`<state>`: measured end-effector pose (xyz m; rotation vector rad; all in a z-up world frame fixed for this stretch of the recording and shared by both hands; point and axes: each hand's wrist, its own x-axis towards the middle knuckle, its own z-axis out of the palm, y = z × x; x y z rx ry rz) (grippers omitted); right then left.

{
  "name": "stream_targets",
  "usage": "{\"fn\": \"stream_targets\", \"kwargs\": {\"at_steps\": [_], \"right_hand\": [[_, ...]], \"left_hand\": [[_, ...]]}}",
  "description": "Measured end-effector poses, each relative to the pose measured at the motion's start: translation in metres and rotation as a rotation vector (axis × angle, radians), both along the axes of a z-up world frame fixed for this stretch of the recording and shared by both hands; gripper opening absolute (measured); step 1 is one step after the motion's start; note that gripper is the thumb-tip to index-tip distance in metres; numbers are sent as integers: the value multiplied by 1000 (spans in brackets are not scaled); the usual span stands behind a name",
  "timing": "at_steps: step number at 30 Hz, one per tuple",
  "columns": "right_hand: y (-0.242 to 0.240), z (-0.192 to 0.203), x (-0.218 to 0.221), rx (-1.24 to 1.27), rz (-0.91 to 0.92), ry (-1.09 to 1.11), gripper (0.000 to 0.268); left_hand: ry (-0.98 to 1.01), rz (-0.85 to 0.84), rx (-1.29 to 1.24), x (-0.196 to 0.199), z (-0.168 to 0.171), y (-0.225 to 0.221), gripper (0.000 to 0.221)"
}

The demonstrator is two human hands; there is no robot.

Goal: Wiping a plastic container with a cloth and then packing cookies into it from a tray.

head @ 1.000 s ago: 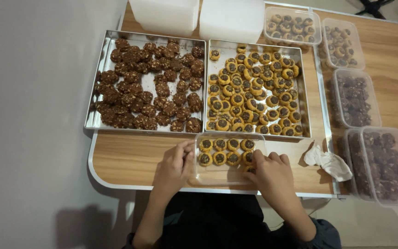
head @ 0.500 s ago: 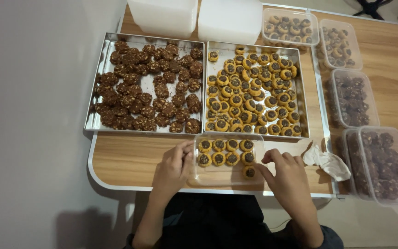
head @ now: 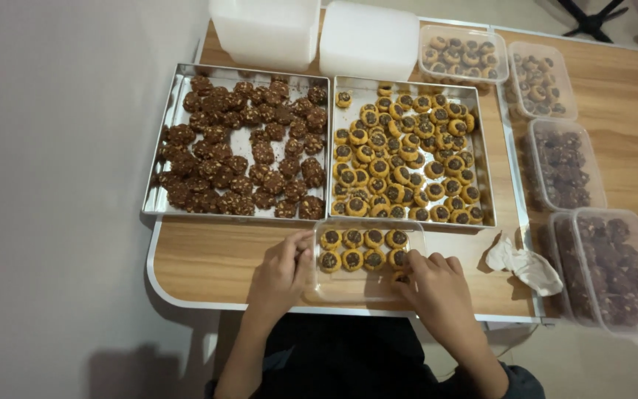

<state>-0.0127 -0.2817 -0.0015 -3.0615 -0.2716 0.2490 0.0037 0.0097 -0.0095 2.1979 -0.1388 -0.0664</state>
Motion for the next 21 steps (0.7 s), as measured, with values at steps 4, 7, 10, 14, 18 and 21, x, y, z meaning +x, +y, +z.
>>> {"fn": "stream_targets", "kwargs": {"at_steps": [4, 7, 10, 14, 18, 21], "right_hand": [[4, 54, 17, 110, -122, 6, 32], [-3, 88, 49, 190, -183, -91, 27], [-11, 96, 101, 195, -85, -301, 26], [-3, 83, 185, 403, -178, -239, 38], [-1, 54, 259, 641, -158, -188, 43], [1, 31, 294, 419, -127, -238, 38]], "left_hand": [[2, -5, 33, 0, -5, 1, 41], [-44, -1, -2, -1, -1, 0, 37], [-37, 29, 44, -1, 0, -2, 37], [-14, 33, 44, -1, -1, -2, 38], [-88, 6, 36, -3, 3, 0, 35], [-75, 10, 58, -4, 5, -1, 36]]}}
